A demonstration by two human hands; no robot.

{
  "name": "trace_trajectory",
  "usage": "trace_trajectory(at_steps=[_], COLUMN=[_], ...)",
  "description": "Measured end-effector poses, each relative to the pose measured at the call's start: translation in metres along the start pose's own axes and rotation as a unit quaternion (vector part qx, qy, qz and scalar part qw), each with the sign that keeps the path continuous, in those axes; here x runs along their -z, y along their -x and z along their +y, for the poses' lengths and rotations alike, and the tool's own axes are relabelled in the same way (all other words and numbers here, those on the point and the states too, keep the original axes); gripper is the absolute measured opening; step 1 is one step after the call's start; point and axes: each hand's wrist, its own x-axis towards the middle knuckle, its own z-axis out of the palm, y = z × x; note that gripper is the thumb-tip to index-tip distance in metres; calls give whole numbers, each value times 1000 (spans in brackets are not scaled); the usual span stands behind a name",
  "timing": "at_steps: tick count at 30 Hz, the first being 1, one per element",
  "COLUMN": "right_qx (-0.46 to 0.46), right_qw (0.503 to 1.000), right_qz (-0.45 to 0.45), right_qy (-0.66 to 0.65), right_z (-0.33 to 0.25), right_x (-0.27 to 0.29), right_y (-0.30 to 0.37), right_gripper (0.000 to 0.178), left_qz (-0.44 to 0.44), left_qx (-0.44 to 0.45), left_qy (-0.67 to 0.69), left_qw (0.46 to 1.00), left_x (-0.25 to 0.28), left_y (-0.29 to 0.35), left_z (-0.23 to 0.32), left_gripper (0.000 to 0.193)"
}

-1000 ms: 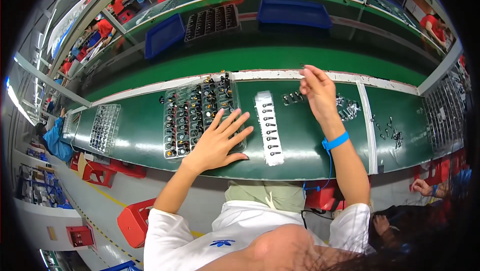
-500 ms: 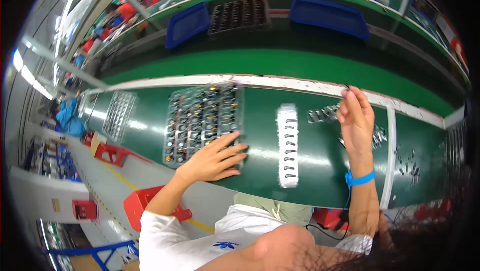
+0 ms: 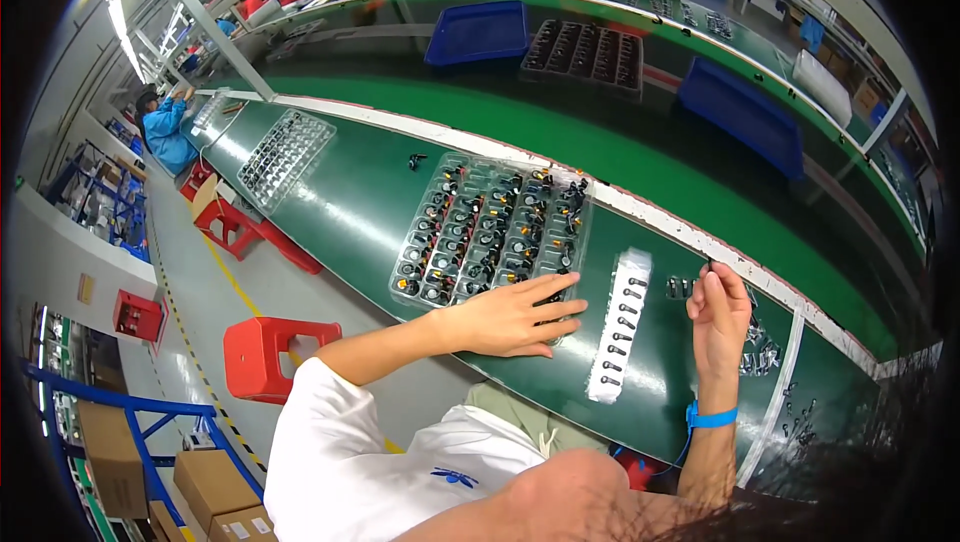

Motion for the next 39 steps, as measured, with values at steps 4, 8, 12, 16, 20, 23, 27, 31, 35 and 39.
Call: trace_trajectory(at_steps=[4, 8, 12, 16, 20, 23, 27, 31, 35, 39], right_qx=[-5, -11, -18, 3, 3, -1, 35, 11, 34, 73], right_qw=[1000, 998, 996, 991, 983, 972, 950, 972, 952, 939], right_qz=[6, 13, 15, 10, -7, -3, -71, -81, -98, -85], right_qy=[27, 56, 80, 135, 182, 233, 301, 219, 288, 326], right_z=[-1, 1, 3, 6, 3, -2, 1, 7, 0, 2], right_x=[-3, -6, -7, -13, -25, -30, -34, -45, -47, -40], right_y=[3, 2, 5, 8, 12, 18, 17, 15, 22, 28], right_gripper=[20, 22, 23, 19, 17, 17, 23, 20, 18, 17], left_qz=[-4, 86, 150, 96, 38, 12, 86, 150, 199, 245], left_qx=[9, 88, 262, 293, 289, 303, 276, 318, 378, 353], left_qy=[6, -9, -54, -57, -72, -56, -26, 9, 50, 158], left_qw=[1000, 992, 952, 950, 954, 951, 957, 936, 903, 889], left_x=[19, 52, 74, 78, 64, 56, 57, 69, 72, 60], left_y=[-1, 17, 53, 60, 57, 45, 51, 58, 58, 24], left_z=[2, -36, -104, -111, -115, -122, -131, -121, -124, -115], left_gripper=[67, 41, 19, 22, 27, 30, 36, 44, 42, 32])
